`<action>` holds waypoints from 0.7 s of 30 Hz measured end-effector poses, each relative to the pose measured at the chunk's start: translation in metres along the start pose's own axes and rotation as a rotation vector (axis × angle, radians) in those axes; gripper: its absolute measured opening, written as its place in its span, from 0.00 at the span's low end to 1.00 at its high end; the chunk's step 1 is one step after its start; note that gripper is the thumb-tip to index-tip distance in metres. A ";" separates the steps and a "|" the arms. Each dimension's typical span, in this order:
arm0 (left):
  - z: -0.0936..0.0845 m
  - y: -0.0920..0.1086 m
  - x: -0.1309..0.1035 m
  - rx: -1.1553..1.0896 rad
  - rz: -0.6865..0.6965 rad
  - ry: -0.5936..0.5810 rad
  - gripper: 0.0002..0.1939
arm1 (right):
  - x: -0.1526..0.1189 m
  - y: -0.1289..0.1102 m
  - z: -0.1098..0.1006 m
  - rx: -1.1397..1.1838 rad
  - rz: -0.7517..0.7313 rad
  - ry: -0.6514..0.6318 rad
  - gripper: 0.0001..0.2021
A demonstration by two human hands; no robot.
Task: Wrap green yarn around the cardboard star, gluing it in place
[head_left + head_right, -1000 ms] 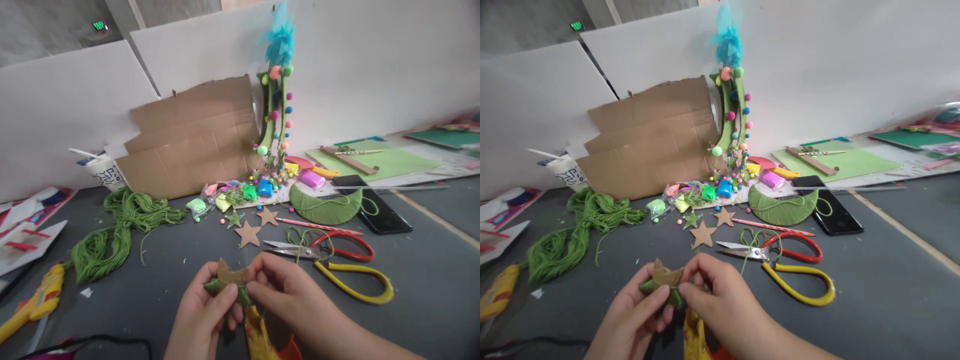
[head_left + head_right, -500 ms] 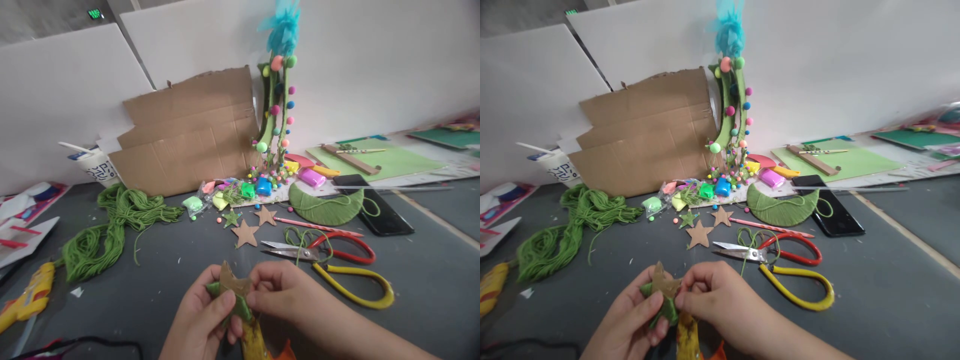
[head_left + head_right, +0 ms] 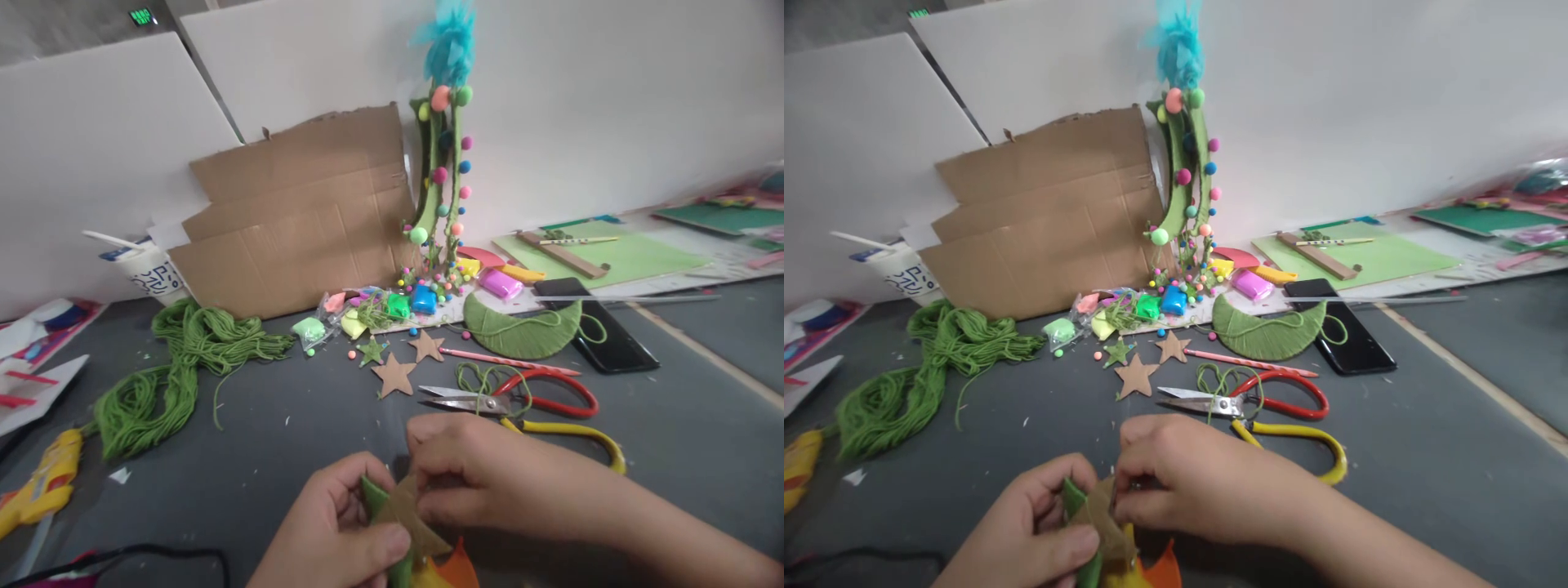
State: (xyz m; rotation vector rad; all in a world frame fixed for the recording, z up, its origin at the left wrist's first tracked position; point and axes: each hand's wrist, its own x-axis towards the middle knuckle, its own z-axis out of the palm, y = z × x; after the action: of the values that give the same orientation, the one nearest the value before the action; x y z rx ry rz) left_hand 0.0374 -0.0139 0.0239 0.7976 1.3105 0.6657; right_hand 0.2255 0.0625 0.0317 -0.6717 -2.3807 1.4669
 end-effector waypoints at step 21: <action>0.004 0.000 0.004 0.321 0.201 0.356 0.07 | 0.009 -0.005 0.033 0.099 0.315 0.381 0.08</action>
State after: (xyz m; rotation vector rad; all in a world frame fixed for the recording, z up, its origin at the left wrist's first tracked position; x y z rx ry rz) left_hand 0.0424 -0.0114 0.0221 1.1176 1.7029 0.7933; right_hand 0.2013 0.0395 0.0209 -1.2219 -1.9650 1.4057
